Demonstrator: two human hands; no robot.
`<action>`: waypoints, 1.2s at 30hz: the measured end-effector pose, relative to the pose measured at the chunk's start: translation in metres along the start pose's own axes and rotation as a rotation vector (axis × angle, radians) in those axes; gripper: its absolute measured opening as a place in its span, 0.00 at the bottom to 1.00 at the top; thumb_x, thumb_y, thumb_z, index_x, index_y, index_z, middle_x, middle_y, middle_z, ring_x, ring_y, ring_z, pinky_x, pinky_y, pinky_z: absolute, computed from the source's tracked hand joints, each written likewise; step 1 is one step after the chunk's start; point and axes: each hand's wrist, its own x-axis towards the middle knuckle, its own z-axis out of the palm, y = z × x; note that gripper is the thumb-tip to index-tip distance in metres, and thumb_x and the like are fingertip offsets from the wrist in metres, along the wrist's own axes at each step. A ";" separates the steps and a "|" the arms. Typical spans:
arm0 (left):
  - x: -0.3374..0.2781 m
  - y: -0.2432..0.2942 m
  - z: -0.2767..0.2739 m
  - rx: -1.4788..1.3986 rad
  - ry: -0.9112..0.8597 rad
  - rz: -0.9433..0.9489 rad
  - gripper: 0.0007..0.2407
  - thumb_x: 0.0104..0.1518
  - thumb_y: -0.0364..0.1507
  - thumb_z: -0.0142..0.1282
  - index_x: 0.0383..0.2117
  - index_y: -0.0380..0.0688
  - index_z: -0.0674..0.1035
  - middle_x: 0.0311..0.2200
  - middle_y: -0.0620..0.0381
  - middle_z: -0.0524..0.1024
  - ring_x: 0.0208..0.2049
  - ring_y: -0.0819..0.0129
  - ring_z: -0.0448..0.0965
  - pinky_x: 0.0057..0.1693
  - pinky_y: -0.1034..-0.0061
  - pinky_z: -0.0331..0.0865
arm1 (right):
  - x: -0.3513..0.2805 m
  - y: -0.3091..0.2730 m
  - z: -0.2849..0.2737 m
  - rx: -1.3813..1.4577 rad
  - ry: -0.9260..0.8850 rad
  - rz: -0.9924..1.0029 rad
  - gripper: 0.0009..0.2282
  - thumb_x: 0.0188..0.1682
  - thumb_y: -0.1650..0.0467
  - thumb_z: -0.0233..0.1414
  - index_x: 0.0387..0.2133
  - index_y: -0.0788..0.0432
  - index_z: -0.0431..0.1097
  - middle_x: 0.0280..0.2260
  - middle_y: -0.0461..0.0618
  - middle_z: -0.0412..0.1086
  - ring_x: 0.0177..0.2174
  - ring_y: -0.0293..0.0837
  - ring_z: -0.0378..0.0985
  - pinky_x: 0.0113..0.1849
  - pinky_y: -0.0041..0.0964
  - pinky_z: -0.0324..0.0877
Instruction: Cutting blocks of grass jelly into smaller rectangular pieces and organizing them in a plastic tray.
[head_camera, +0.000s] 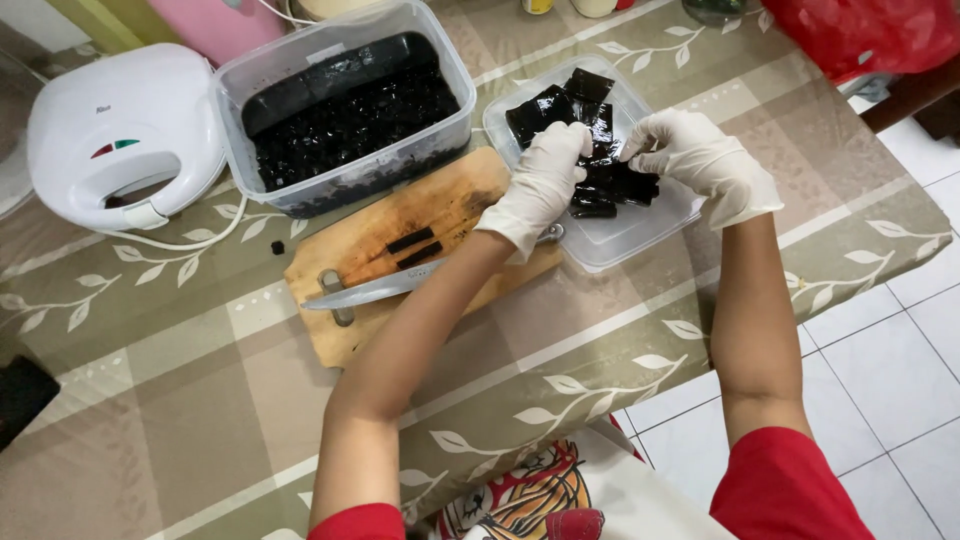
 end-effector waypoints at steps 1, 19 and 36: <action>-0.005 -0.001 -0.009 0.000 0.002 0.000 0.14 0.48 0.43 0.52 0.32 0.51 0.80 0.41 0.48 0.77 0.44 0.51 0.86 0.59 0.62 0.73 | 0.001 0.002 0.001 0.000 -0.001 -0.002 0.08 0.42 0.72 0.62 0.35 0.56 0.78 0.34 0.56 0.77 0.33 0.54 0.80 0.37 0.46 0.74; -0.145 -0.064 -0.201 0.826 0.192 0.108 0.09 0.53 0.37 0.66 0.36 0.60 0.78 0.33 0.61 0.73 0.44 0.59 0.78 0.52 0.64 0.73 | 0.019 -0.136 0.124 -0.025 -0.175 -0.584 0.16 0.42 0.67 0.65 0.46 0.48 0.77 0.38 0.51 0.74 0.42 0.55 0.79 0.45 0.46 0.74; -0.138 -0.062 -0.183 1.176 0.138 -0.047 0.11 0.50 0.40 0.66 0.33 0.55 0.78 0.35 0.60 0.74 0.44 0.60 0.81 0.48 0.64 0.79 | 0.033 -0.232 0.150 -0.362 -0.471 -0.506 0.21 0.33 0.67 0.61 0.43 0.53 0.70 0.37 0.51 0.76 0.42 0.57 0.80 0.41 0.54 0.77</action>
